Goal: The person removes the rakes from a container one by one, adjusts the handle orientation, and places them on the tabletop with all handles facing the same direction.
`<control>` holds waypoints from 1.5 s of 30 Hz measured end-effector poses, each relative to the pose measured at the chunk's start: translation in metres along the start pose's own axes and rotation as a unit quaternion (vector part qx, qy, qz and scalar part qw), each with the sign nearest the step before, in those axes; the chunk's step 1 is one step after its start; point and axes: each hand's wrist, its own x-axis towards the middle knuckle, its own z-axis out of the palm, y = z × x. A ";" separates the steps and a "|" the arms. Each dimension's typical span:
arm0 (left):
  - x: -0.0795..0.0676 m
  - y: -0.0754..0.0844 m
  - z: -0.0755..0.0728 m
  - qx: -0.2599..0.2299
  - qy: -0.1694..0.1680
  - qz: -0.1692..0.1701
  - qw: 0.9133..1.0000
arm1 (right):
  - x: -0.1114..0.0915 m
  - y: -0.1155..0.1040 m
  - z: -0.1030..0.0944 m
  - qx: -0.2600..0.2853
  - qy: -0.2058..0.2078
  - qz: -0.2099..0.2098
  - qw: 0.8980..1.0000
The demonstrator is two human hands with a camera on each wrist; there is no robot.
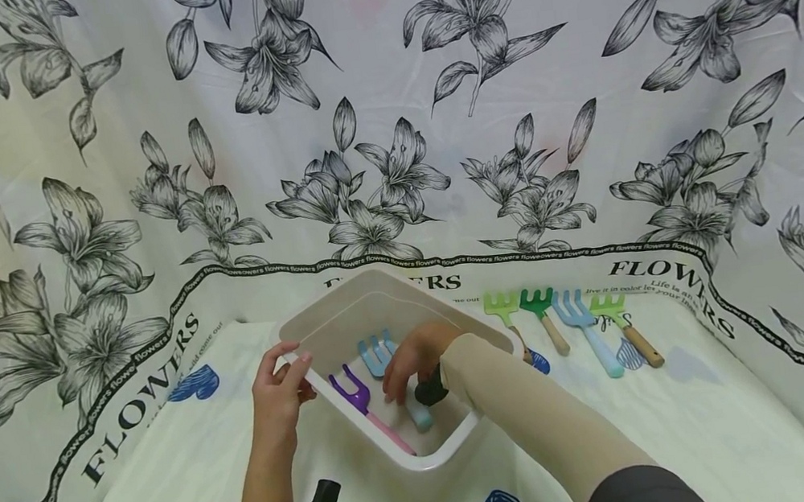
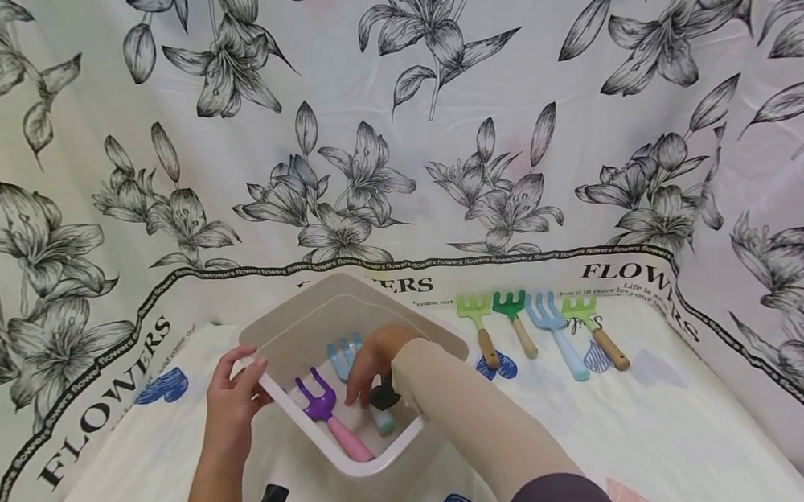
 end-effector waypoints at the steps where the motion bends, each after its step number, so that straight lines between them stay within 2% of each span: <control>1: 0.000 0.000 0.000 0.000 -0.001 0.000 1.000 | 0.000 0.000 -0.001 0.008 0.004 -0.003 1.000; 8: 0.000 0.002 0.001 0.004 -0.002 0.000 1.000 | -0.003 -0.002 -0.007 0.070 0.033 -0.026 0.997; 15: -0.001 0.002 0.000 -0.002 -0.001 -0.001 1.000 | -0.012 -0.006 -0.012 0.073 0.052 -0.054 0.994; 19: -0.002 0.001 -0.001 -0.008 -0.003 0.001 1.000 | -0.017 -0.008 -0.014 0.111 0.066 -0.073 0.989; 22: -0.003 0.000 -0.001 -0.010 -0.004 0.002 1.000 | -0.021 -0.007 -0.017 0.147 0.097 -0.109 0.978; 24: -0.003 0.000 -0.001 -0.008 -0.004 0.002 1.000 | -0.024 -0.006 -0.020 0.166 0.131 -0.137 0.968; 29: -0.002 0.001 -0.001 -0.008 -0.002 0.000 1.000 | -0.028 -0.006 -0.028 0.201 0.230 -0.194 0.932; 31: -0.003 0.001 -0.001 -0.009 -0.002 0.000 1.000 | -0.029 -0.007 -0.029 0.196 0.271 -0.199 0.921; 36: -0.003 0.001 -0.001 -0.009 0.000 0.001 1.000 | -0.029 -0.009 -0.031 0.186 0.350 -0.175 0.901; 40: -0.002 0.002 0.000 -0.008 0.001 0.003 1.000 | -0.028 -0.010 -0.030 0.211 0.375 -0.167 0.887; 45: -0.001 0.001 0.001 -0.007 0.000 0.004 1.000 | -0.029 -0.010 -0.029 0.227 0.383 -0.166 0.880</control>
